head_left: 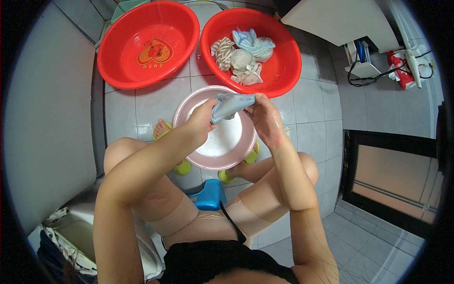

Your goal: The person hand-washes clothes by scrubbing and wringing them in a basin of soapy water, moves plastic washbasins, and scrubs, wrings, and unfolds garments by hand.

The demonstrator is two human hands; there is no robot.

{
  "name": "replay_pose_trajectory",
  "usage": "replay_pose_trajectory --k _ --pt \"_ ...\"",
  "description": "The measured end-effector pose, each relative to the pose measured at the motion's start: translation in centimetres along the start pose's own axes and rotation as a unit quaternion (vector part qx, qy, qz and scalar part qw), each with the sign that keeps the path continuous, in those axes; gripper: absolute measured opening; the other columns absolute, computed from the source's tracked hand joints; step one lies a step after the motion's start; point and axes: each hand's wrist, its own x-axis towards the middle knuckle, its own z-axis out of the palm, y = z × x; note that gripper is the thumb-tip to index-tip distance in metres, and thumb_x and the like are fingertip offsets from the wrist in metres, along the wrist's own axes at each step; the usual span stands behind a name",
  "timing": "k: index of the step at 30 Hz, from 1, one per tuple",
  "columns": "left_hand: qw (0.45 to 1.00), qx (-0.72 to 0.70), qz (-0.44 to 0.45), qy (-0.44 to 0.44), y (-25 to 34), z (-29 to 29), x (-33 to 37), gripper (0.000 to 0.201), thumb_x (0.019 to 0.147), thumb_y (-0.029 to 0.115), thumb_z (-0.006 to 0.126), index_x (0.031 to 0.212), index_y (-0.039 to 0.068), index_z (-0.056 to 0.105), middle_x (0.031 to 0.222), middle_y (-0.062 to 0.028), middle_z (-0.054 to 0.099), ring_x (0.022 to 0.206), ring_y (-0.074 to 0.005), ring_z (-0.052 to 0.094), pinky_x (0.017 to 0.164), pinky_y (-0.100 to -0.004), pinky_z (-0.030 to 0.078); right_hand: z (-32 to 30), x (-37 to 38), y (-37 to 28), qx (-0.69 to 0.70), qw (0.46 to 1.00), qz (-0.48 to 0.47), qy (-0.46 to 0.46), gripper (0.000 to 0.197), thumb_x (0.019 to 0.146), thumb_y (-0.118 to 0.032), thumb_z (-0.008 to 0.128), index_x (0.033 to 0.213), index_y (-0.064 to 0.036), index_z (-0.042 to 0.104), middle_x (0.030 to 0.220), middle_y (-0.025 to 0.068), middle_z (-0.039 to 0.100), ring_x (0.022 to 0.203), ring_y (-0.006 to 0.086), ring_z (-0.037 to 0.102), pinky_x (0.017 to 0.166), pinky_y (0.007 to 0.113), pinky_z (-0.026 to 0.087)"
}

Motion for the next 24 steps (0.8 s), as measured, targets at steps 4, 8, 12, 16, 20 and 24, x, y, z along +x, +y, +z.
replay_pose_trajectory --k 4,8,12,16,20,24 --pt "0.991 -0.024 -0.1 -0.082 -0.5 0.4 -0.2 0.027 0.091 0.047 0.05 0.094 0.021 0.057 0.076 0.0088 0.055 0.066 -0.0051 0.048 0.059 -0.0227 0.037 0.3 -0.5 -0.6 0.064 0.997 0.031 -0.023 0.014 0.093 -0.019 0.049 0.101 -0.0077 0.051 0.102 0.0075 0.062 0.093 0.0189 0.061 0.088 0.034 0.048" --pt "0.981 -0.007 -0.148 -0.121 -1.5 0.5 -0.8 0.024 0.089 0.037 0.058 0.104 0.017 0.056 0.078 0.0049 0.055 0.059 -0.0062 0.045 0.052 -0.023 0.038 0.0 -0.3 -1.0 0.091 0.993 0.047 0.056 0.02 0.092 -0.02 0.054 0.106 -0.0047 0.055 0.102 0.0088 0.062 0.094 0.0205 0.062 0.085 0.033 0.052" --pt "0.992 0.075 0.082 0.056 -0.8 0.8 -1.7 0.04 0.086 0.01 0.056 0.124 0.006 0.045 0.087 -0.007 0.055 0.063 -0.0107 0.05 0.057 -0.0277 0.045 -1.3 0.0 0.0 0.135 0.962 0.218 0.094 0.025 0.092 -0.02 0.056 0.109 -0.0019 0.055 0.102 0.0132 0.062 0.091 0.0216 0.064 0.079 0.034 0.055" --pt "0.973 0.044 0.218 0.067 0.9 0.7 -1.9 0.033 0.088 0.015 0.054 0.12 0.01 0.049 0.091 -0.0038 0.055 0.08 -0.0127 0.05 0.074 -0.0278 0.043 -2.6 -0.1 2.9 0.13 0.929 0.346 -0.023 0.03 0.092 -0.025 0.056 0.111 -0.0016 0.055 0.098 0.0137 0.064 0.088 0.0196 0.065 0.075 0.034 0.057" --pt "0.99 -0.079 0.102 0.061 0.7 0.5 -2.1 0.033 0.09 0.018 0.051 0.12 0.006 0.047 0.101 -0.0084 0.056 0.091 -0.0168 0.055 0.084 -0.0304 0.045 -1.1 -0.5 3.6 0.02 0.971 0.235 0.046 0.033 0.09 -0.013 0.056 0.121 -0.0035 0.049 0.104 0.0109 0.061 0.091 0.0161 0.062 0.072 0.032 0.055" --pt "0.978 -0.203 -0.012 -0.053 -1.3 -3.3 1.4 0.029 0.093 0.034 0.048 0.105 0.007 0.049 0.098 -0.0071 0.057 0.087 -0.017 0.058 0.071 -0.0308 0.049 0.2 -0.6 2.8 -0.047 0.978 0.147 0.139 0.038 0.089 -0.001 0.051 0.126 -0.0066 0.046 0.101 0.009 0.059 0.09 0.0185 0.06 0.077 0.031 0.052"
